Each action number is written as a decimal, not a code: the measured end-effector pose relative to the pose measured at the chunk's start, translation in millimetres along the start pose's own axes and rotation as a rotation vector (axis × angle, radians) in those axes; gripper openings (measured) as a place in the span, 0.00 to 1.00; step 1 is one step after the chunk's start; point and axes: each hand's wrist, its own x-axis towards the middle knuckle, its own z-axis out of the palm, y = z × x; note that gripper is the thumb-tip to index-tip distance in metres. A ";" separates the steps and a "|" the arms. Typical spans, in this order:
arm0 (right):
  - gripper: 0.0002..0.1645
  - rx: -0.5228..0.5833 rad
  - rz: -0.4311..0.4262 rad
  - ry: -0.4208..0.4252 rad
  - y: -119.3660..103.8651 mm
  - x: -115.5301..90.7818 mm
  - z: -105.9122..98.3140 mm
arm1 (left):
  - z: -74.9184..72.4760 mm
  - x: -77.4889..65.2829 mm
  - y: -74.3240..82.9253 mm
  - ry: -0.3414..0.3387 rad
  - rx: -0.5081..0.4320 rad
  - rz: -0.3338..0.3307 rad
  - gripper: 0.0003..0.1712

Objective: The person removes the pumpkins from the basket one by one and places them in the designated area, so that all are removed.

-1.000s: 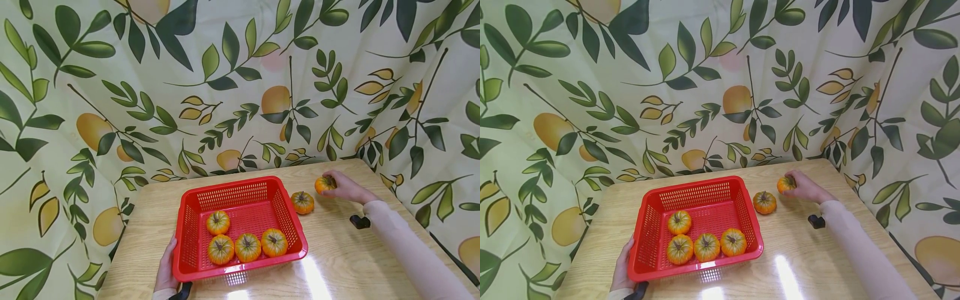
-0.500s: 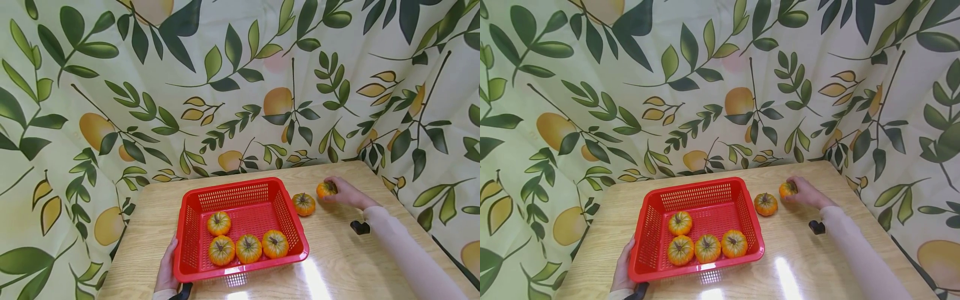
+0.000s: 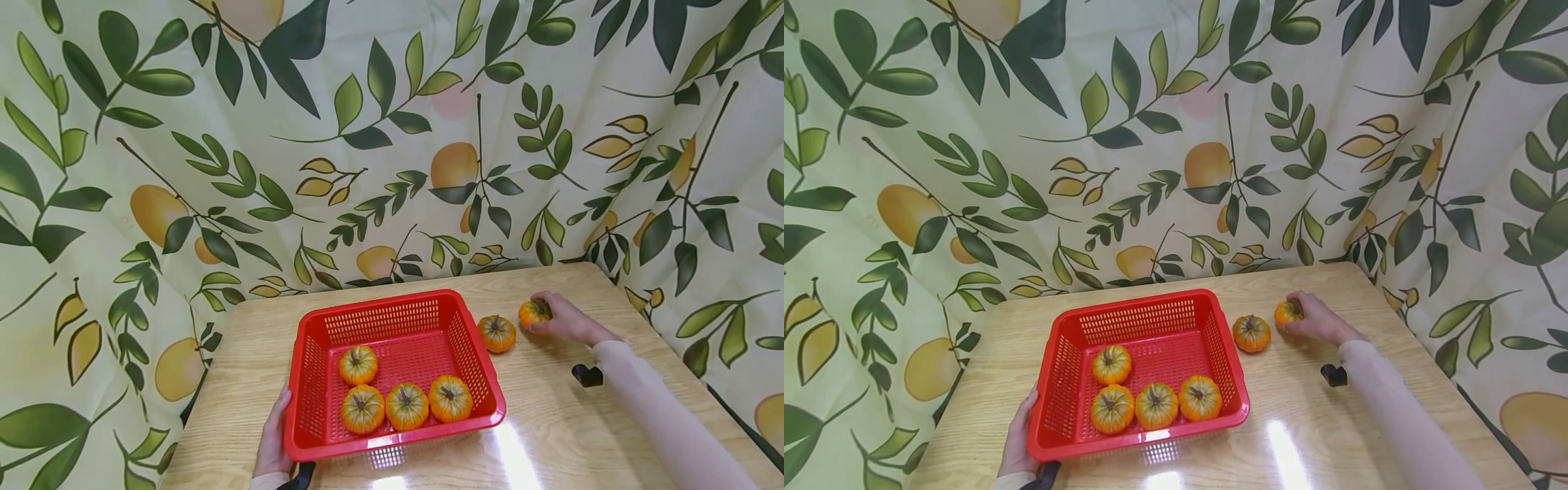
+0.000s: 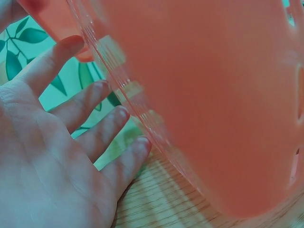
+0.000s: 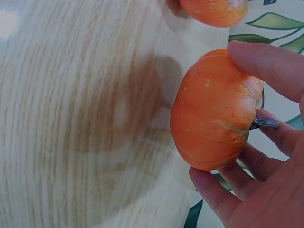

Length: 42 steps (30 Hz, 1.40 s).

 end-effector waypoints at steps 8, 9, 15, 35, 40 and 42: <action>0.42 -0.003 -0.006 -0.001 4.3 -1.0 3.4 | 2.3 1.1 1.8 0.041 -0.002 -0.018 0.44; 0.42 -0.003 -0.004 -0.002 4.9 -0.9 3.8 | 2.1 1.2 1.6 0.037 -0.005 -0.015 0.44; 0.41 -0.013 0.000 0.000 8.3 -1.1 6.2 | 0.6 1.1 0.4 0.028 -0.020 -0.005 0.43; 0.38 -0.080 -0.012 0.023 6.4 -7.9 10.9 | -1.2 0.2 -1.7 -0.005 -0.035 0.016 0.39; 0.38 -0.093 -0.016 0.014 5.3 -7.9 9.1 | -0.4 0.7 -1.3 0.025 -0.039 0.002 0.42; 0.40 -0.099 -0.010 0.006 3.1 -8.2 6.9 | -0.4 0.6 -1.6 0.028 -0.035 0.003 0.44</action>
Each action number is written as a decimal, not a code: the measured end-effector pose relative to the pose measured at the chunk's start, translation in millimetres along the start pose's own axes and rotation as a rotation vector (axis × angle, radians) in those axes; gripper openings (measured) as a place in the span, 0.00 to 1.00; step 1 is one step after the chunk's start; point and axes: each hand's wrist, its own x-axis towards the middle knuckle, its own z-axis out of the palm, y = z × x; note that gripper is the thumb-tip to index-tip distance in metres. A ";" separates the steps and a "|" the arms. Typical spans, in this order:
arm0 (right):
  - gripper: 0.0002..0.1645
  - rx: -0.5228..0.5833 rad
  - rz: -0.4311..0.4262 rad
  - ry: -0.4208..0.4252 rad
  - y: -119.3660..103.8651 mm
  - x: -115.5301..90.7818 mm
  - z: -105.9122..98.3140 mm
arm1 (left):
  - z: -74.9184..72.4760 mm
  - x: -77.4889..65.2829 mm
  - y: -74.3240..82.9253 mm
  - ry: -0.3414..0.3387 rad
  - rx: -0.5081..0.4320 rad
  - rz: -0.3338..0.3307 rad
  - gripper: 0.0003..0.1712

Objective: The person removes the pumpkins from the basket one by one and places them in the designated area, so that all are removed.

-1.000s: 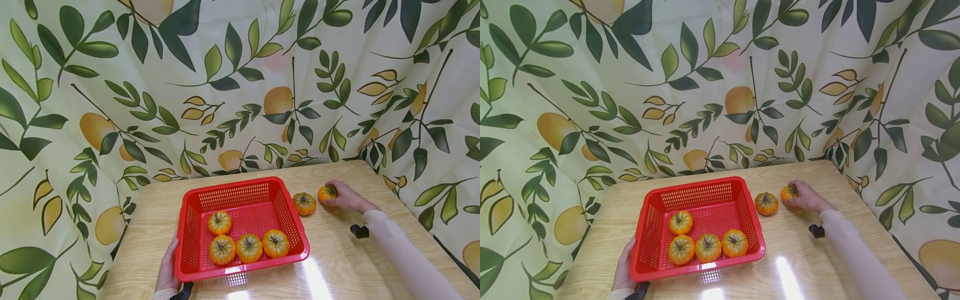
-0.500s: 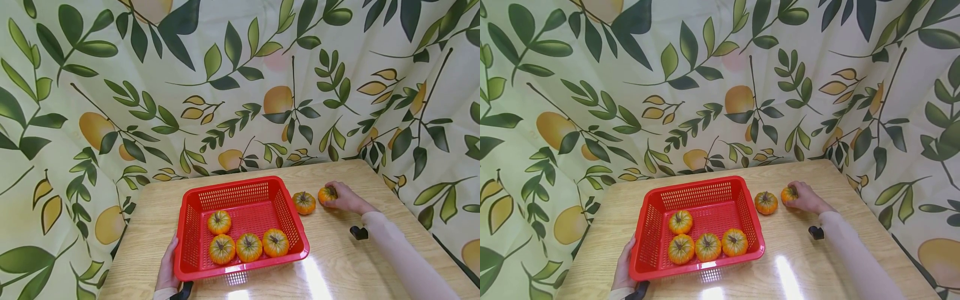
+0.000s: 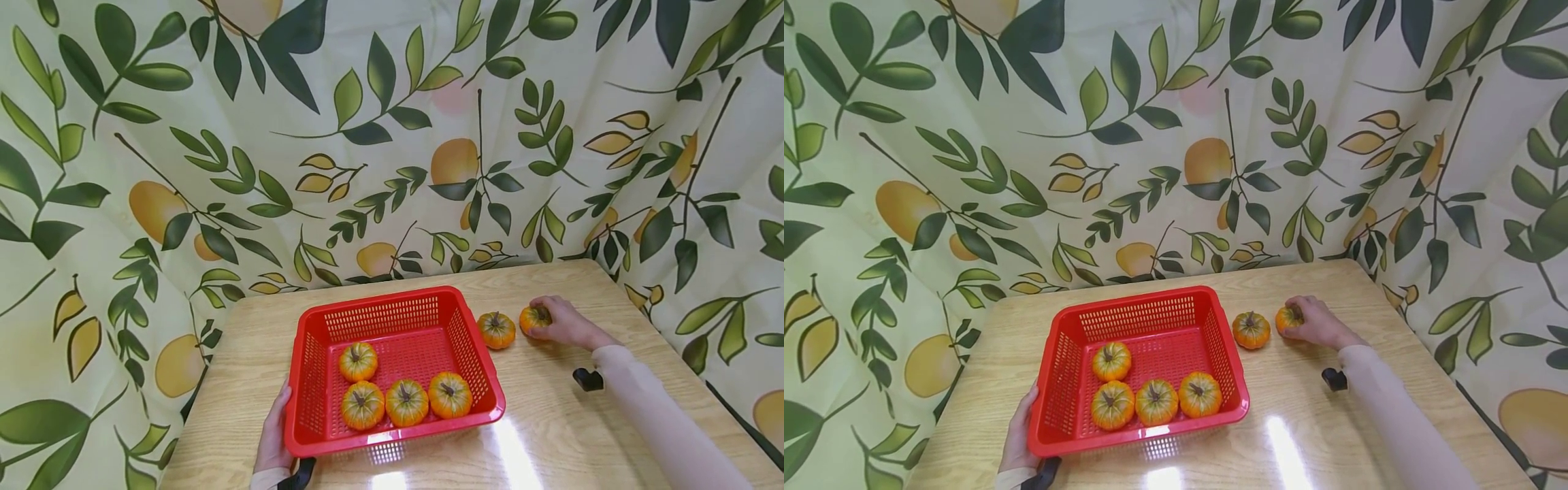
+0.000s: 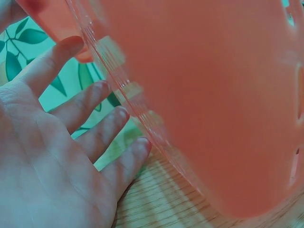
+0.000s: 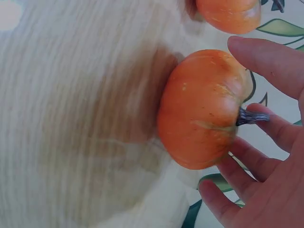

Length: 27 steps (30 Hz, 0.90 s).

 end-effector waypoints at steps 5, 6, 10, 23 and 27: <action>0.41 -0.011 0.002 0.006 -9.4 -0.6 -11.4 | -2.0 -0.5 -0.8 -0.087 -0.013 0.039 0.31; 0.41 -0.013 -0.004 0.011 -11.9 -0.5 -13.6 | -2.8 -0.7 -1.0 -0.113 -0.023 0.048 0.27; 0.41 -0.014 -0.044 0.033 -24.3 -0.2 -23.4 | -5.7 -1.2 -1.8 -0.193 -0.056 0.078 0.20; 0.43 0.088 -0.158 0.046 -82.9 6.6 -54.9 | -5.1 -1.3 0.9 -0.103 -0.005 0.040 0.24; 0.42 0.111 -0.188 0.036 -95.8 9.2 -54.6 | -3.6 -1.3 -0.4 -0.097 0.010 0.029 0.27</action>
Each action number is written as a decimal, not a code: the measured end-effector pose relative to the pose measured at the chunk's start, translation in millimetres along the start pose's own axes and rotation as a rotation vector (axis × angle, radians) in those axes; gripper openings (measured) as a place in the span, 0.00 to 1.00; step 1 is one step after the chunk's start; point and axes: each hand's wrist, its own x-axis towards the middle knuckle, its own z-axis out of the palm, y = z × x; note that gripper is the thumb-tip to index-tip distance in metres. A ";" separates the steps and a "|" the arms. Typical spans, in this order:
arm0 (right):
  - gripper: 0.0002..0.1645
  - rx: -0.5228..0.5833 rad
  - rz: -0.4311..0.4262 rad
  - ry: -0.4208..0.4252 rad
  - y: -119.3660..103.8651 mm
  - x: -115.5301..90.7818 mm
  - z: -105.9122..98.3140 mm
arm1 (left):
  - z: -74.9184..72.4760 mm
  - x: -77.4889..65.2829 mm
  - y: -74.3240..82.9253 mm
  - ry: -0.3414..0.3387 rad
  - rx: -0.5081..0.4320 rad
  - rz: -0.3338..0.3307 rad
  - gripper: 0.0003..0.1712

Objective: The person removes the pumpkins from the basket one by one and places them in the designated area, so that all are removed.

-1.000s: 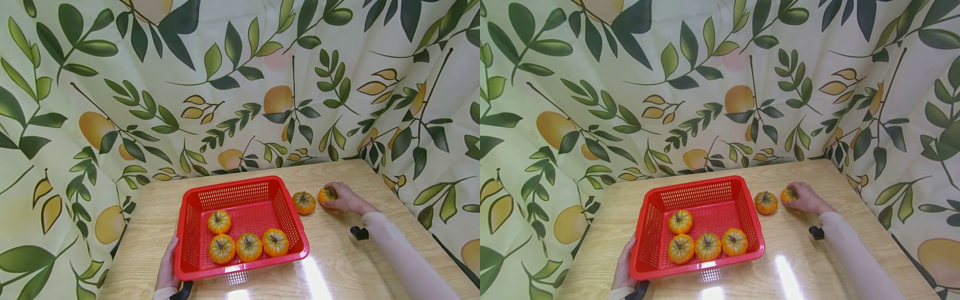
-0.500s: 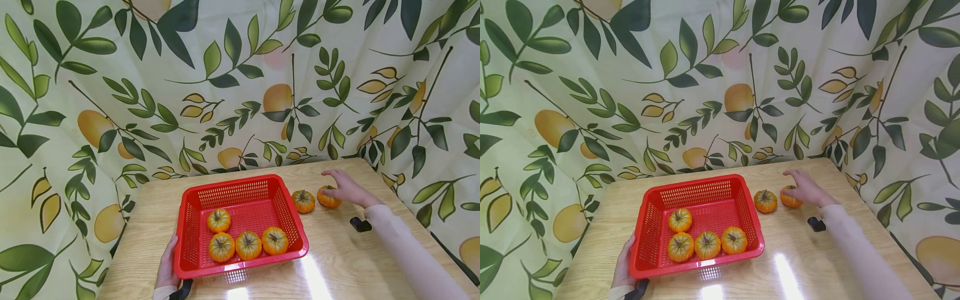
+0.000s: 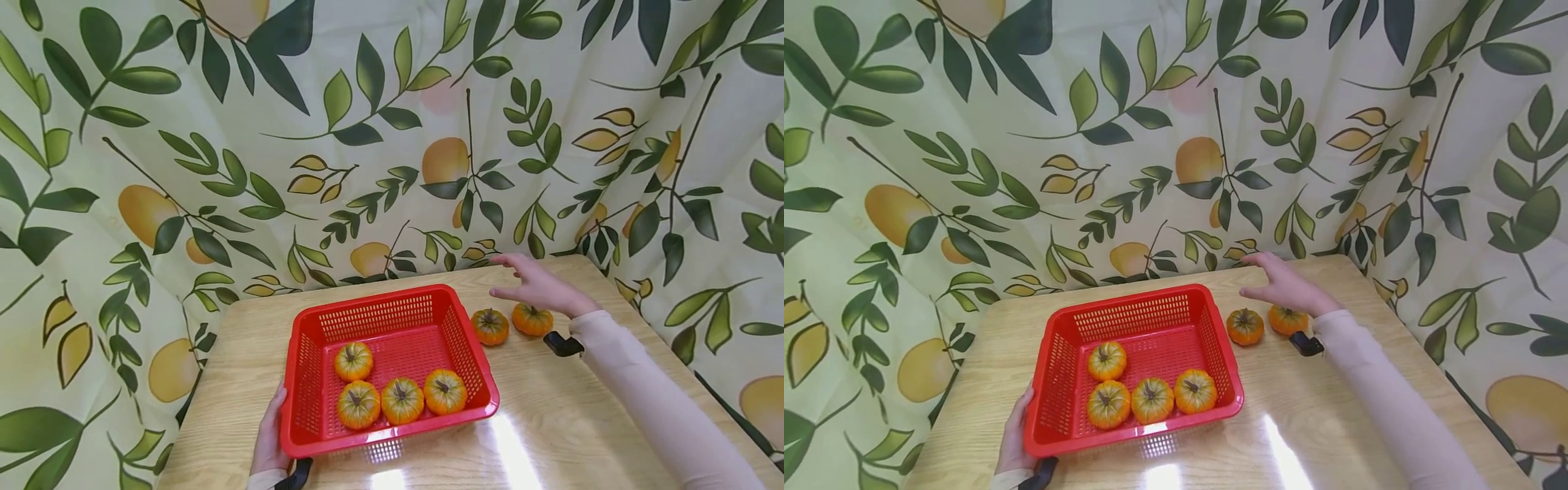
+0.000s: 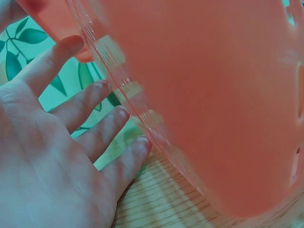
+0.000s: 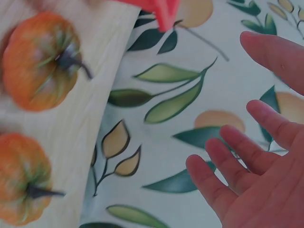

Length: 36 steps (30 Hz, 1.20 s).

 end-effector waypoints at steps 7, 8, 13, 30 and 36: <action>0.42 0.025 -0.037 -0.024 -25.2 13.4 6.0 | -0.5 -0.3 -0.2 -0.003 -0.018 0.003 0.31; 0.42 0.026 -0.038 -0.030 -28.6 15.4 6.5 | 0.0 -0.2 0.0 0.002 -0.012 -0.002 0.34; 0.40 0.042 -0.073 -0.051 -44.7 27.5 11.1 | 1.9 -0.9 0.8 0.040 0.027 -0.024 0.42; 0.34 0.170 -0.158 -0.108 -96.3 64.9 56.6 | -0.9 3.2 5.7 0.006 0.006 -0.008 0.43; 0.35 0.213 -0.202 -0.143 -111.6 70.3 79.4 | -2.4 -0.8 1.2 0.010 0.020 -0.020 0.45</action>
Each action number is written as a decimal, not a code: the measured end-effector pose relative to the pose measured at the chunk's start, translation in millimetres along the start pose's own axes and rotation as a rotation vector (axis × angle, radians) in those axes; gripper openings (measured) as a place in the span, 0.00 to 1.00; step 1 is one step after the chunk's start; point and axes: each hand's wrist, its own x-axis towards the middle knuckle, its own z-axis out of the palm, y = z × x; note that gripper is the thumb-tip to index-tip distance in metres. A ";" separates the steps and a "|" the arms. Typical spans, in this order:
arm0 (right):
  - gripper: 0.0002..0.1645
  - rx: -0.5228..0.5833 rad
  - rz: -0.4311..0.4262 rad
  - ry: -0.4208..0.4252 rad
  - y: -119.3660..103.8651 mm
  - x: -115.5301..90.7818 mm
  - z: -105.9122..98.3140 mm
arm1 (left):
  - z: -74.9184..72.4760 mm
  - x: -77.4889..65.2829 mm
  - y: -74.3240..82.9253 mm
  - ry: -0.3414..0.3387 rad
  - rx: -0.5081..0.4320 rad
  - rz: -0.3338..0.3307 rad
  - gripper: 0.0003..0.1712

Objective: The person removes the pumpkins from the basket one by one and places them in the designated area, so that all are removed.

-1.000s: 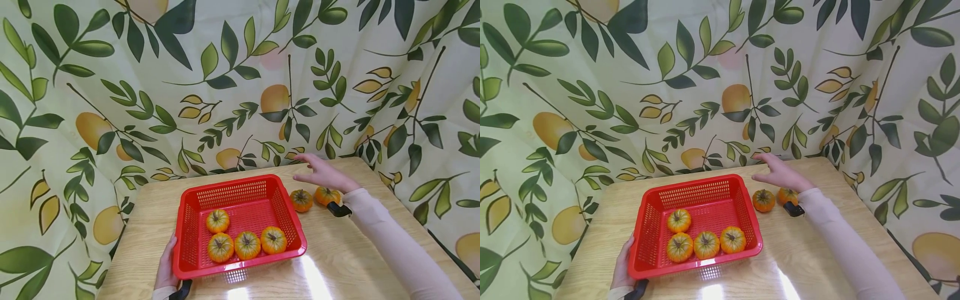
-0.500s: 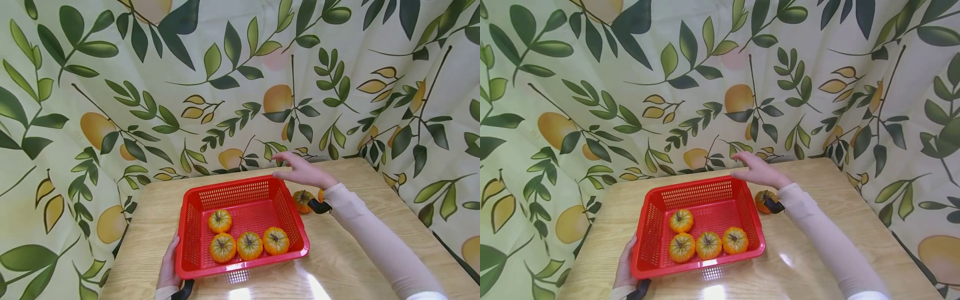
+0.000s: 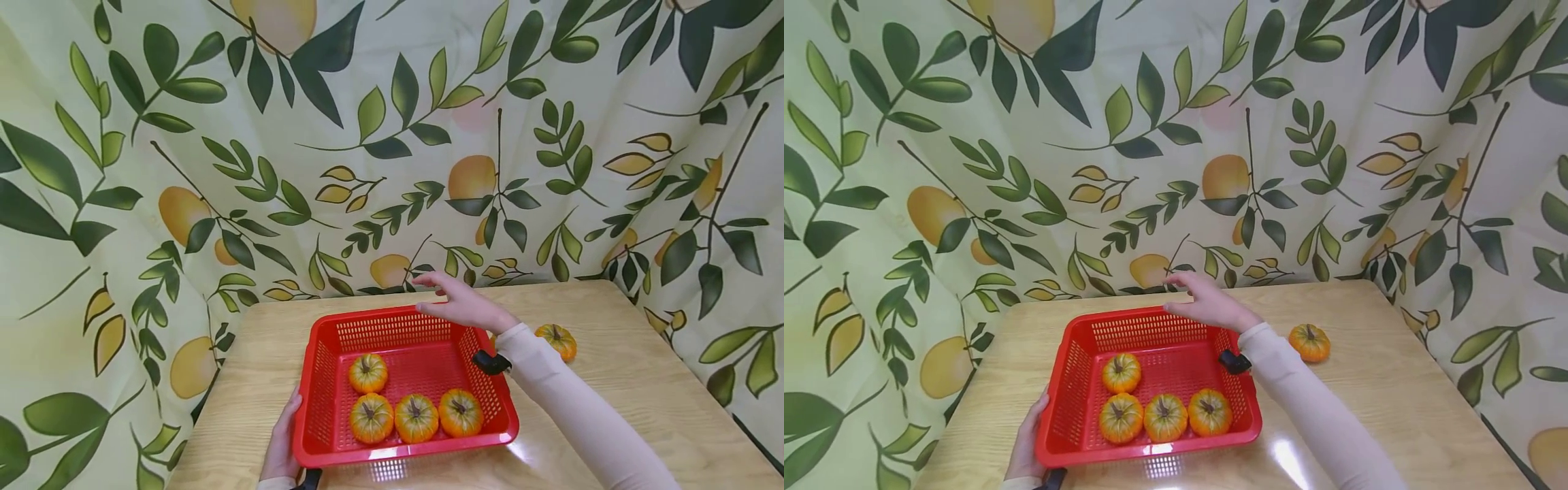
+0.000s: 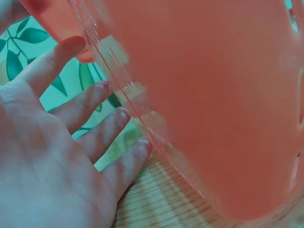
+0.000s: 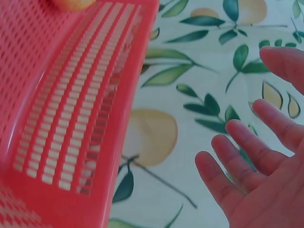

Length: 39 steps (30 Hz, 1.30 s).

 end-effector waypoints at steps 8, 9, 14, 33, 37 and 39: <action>0.35 0.013 -0.031 -0.034 -9.1 20.2 25.2 | -1.0 1.4 -3.5 -0.017 -0.011 0.039 0.44; 0.35 0.006 -0.030 -0.039 -10.6 22.1 28.0 | -1.3 1.7 -3.5 -0.018 -0.006 0.043 0.44; 0.34 -0.020 -0.046 -0.071 -15.3 31.1 40.2 | 0.7 3.2 -1.8 0.021 0.004 0.023 0.45; 0.35 -0.002 -0.096 -0.179 -21.7 47.7 88.6 | -0.1 2.7 -3.0 -0.020 -0.027 0.016 0.42; 0.36 -0.002 -0.083 -0.200 -17.7 48.9 97.8 | 0.6 2.2 -1.5 0.023 -0.026 -0.010 0.44; 0.36 -0.011 -0.073 -0.217 -16.8 49.2 102.1 | 0.7 1.2 -1.1 0.035 -0.019 -0.015 0.44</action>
